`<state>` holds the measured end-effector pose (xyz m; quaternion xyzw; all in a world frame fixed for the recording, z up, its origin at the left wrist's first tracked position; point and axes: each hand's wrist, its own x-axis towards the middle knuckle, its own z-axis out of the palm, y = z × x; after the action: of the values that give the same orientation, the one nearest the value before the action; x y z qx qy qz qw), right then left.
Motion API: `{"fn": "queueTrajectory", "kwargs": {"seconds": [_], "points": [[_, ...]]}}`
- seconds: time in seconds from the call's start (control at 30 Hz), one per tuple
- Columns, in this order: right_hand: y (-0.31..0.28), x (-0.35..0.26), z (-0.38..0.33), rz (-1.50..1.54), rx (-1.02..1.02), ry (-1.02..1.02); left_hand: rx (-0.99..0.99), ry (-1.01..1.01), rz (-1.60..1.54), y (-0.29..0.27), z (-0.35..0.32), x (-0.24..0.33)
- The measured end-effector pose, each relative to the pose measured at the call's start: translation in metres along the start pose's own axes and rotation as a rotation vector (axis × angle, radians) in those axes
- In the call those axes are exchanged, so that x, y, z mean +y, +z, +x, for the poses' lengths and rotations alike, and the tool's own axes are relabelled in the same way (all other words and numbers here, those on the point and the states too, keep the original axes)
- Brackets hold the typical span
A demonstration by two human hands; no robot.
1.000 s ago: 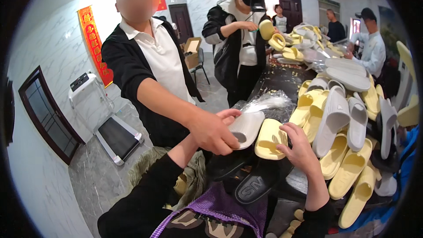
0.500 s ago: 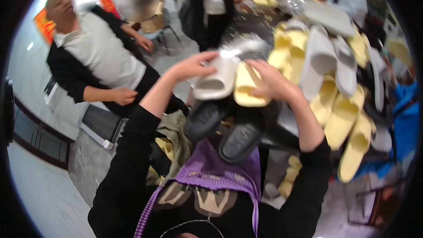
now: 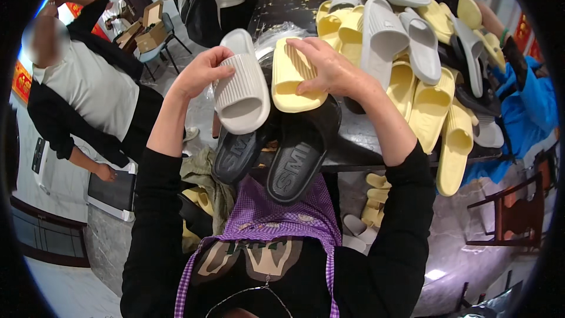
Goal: The person takes slippers out of a bag, matches pairs together, and fastens them using plastic ties by hand.
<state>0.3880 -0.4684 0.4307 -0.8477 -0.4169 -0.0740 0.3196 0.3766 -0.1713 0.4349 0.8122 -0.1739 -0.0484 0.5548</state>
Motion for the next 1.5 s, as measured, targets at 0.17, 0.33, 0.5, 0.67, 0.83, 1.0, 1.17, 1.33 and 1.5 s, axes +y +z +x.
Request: {"fn": "queueTrajectory", "kwargs": {"seconds": [0.17, 0.33, 0.5, 0.67, 0.83, 1.0, 1.17, 1.33, 1.5], "points": [[0.000, 0.007, -0.006, -0.122, 0.063, -0.037, -0.007, 0.056, -0.038, -0.004, -0.002, 0.003], [-0.005, 0.005, -0.008, -0.236, 0.095, -0.066, -0.015, 0.100, -0.012, -0.002, 0.001, 0.007], [-0.006, 0.006, -0.008, -0.334, 0.109, -0.070, -0.056, 0.127, 0.015, 0.007, 0.000, 0.015], [0.000, 0.012, 0.001, -0.308, -0.020, -0.023, 0.010, 0.257, 0.253, 0.007, 0.012, 0.002], [0.006, 0.029, 0.012, -0.101, -0.200, -0.003, 0.060, 0.220, 0.297, 0.005, 0.023, -0.022], [0.003, 0.050, 0.041, 0.152, -0.281, 0.140, -0.095, 0.022, 0.001, 0.006, 0.032, -0.030], [0.023, 0.045, 0.076, 0.178, -0.346, 0.156, -0.128, -0.021, -0.162, 0.014, 0.040, -0.039], [0.028, 0.048, 0.096, 0.405, -0.486, 0.243, -0.108, 0.013, -0.155, 0.021, 0.047, -0.038], [0.024, 0.045, 0.098, 0.471, -0.607, 0.238, 0.150, 0.065, -0.345, 0.022, 0.045, -0.028]]}}
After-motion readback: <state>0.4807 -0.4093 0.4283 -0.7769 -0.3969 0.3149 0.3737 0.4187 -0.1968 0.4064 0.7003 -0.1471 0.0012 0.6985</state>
